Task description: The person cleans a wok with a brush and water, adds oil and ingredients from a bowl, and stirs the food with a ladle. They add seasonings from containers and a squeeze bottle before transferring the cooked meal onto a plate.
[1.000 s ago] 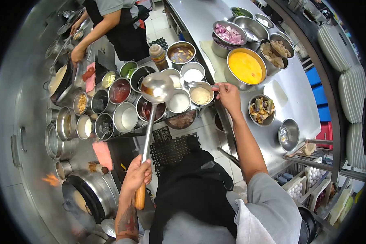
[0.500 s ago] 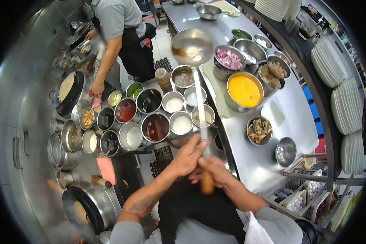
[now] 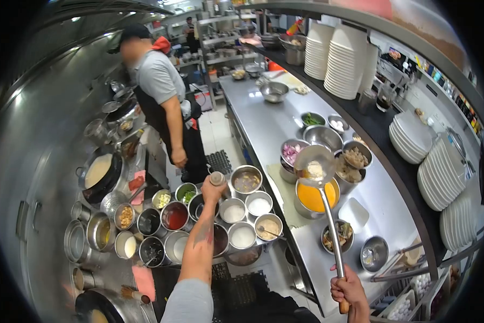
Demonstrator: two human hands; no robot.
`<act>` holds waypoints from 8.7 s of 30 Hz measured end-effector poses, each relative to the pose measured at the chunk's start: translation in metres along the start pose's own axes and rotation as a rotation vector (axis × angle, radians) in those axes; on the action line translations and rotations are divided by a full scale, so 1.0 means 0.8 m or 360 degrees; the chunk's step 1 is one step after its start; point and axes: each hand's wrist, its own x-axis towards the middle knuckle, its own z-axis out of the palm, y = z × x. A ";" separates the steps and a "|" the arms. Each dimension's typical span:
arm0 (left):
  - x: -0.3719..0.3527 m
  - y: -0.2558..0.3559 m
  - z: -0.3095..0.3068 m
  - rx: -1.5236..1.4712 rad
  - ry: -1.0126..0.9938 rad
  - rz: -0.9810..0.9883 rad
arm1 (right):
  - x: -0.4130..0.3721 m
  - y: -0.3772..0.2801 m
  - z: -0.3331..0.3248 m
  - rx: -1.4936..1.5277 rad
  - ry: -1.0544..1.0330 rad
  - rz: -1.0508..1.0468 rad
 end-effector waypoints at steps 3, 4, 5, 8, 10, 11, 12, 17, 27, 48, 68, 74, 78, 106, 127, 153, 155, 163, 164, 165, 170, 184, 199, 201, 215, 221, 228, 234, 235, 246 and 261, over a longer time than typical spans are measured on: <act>-0.048 0.062 -0.109 -0.0203 0.0132 0.0227 | 0.040 -0.009 0.026 -0.0080 -0.0233 0.0020; -0.071 0.103 -0.166 -0.0295 0.0088 0.0233 | 0.051 -0.016 0.043 -0.0100 -0.0261 0.0021; -0.089 0.125 -0.213 -0.0522 0.0131 0.0267 | 0.062 -0.021 0.066 -0.0193 -0.0376 -0.0005; -0.190 0.234 -0.347 -0.1076 0.0450 0.0612 | 0.093 -0.024 0.140 -0.0346 -0.0709 0.0045; -0.252 0.181 -0.392 -0.0741 0.0348 0.0766 | 0.106 -0.013 0.206 -0.0489 -0.0934 -0.0051; -0.297 0.170 -0.422 -0.0452 0.0406 0.0748 | 0.112 -0.006 0.243 -0.0511 -0.1093 -0.0078; -0.340 0.158 -0.450 -0.0157 0.0465 0.0692 | 0.111 0.004 0.289 -0.0626 -0.1183 -0.0179; -0.574 0.157 -0.581 0.0067 0.0909 0.0127 | 0.013 0.096 0.541 -0.0713 -0.1799 -0.0240; -0.865 0.101 -0.771 0.0681 0.1686 -0.0817 | 0.021 0.552 0.763 -0.1914 -0.2208 -0.2234; -0.822 0.038 -1.023 0.2075 0.0687 -0.1864 | -0.036 0.534 0.786 -0.1606 -0.2429 0.0248; -0.952 0.033 -0.975 0.1052 0.1336 -0.1785 | -0.086 0.499 0.816 -0.2472 -0.2552 -0.1340; -0.966 0.001 -0.948 0.0388 0.1766 -0.1398 | -0.079 0.526 0.855 -0.2568 -0.2651 -0.1872; -0.973 0.007 -0.949 0.0393 0.1894 -0.1227 | -0.064 0.523 0.843 -0.2625 -0.2544 -0.2086; -0.931 0.049 -0.956 0.0243 0.2094 -0.0747 | -0.093 0.507 0.847 -0.2346 -0.2772 -0.1747; -0.941 0.046 -0.976 0.0328 0.2008 -0.0812 | -0.080 0.540 0.873 -0.2387 -0.2403 -0.1672; -0.957 0.055 -0.949 0.0328 0.2096 -0.0776 | -0.070 0.559 0.848 -0.2415 -0.2156 -0.1725; -0.955 0.049 -0.946 0.0289 0.2130 -0.0722 | -0.100 0.525 0.864 -0.2544 -0.2433 -0.1117; -0.982 0.057 -0.926 0.0351 0.2177 -0.0742 | -0.120 0.515 0.849 -0.2483 -0.2561 -0.1576; -0.984 0.057 -0.922 0.0367 0.2217 -0.0736 | -0.117 0.510 0.842 -0.2376 -0.2576 -0.1759; -0.986 0.055 -0.923 0.0359 0.2235 -0.0726 | -0.105 0.515 0.849 -0.2382 -0.2583 -0.1780; -0.995 0.057 -0.915 0.0332 0.2217 -0.0714 | -0.087 0.534 0.855 -0.2404 -0.2513 -0.1911; -0.981 0.037 -0.902 0.0241 0.2159 -0.0672 | -0.089 0.524 0.850 -0.2495 -0.2612 -0.1848; -0.538 0.083 -0.706 -0.0348 0.1223 0.0196 | 0.059 0.406 0.601 -0.1881 -0.2418 -0.0653; -0.427 0.118 -0.587 -0.0703 0.0883 0.0220 | 0.095 0.350 0.553 -0.1954 -0.2384 -0.0370; 0.001 -0.002 0.032 0.0166 0.0199 -0.0355 | 0.192 0.123 0.256 -0.1789 -0.1371 -0.0582; -0.011 -0.003 0.029 0.0394 -0.0464 -0.0817 | 0.232 0.138 0.275 -0.0774 -0.1197 0.0236; -0.193 0.171 -0.200 -0.0390 0.0200 0.0326 | 0.360 0.190 0.424 -0.1512 -0.1178 -0.1068; -0.405 0.050 -0.383 -0.0108 0.0507 -0.0370 | 0.362 0.210 0.569 -0.2082 -0.1087 -0.1170; -0.448 0.031 -0.410 -0.0201 0.0672 -0.0394 | 0.355 0.218 0.578 -0.2145 -0.1005 -0.1144; -0.751 -0.076 -0.607 -0.0232 0.1363 -0.0797 | 0.327 0.268 0.619 -0.1907 -0.0963 -0.0693; -0.783 -0.096 -0.658 -0.0062 0.1585 -0.0800 | 0.340 0.290 0.621 -0.2166 -0.0773 -0.1235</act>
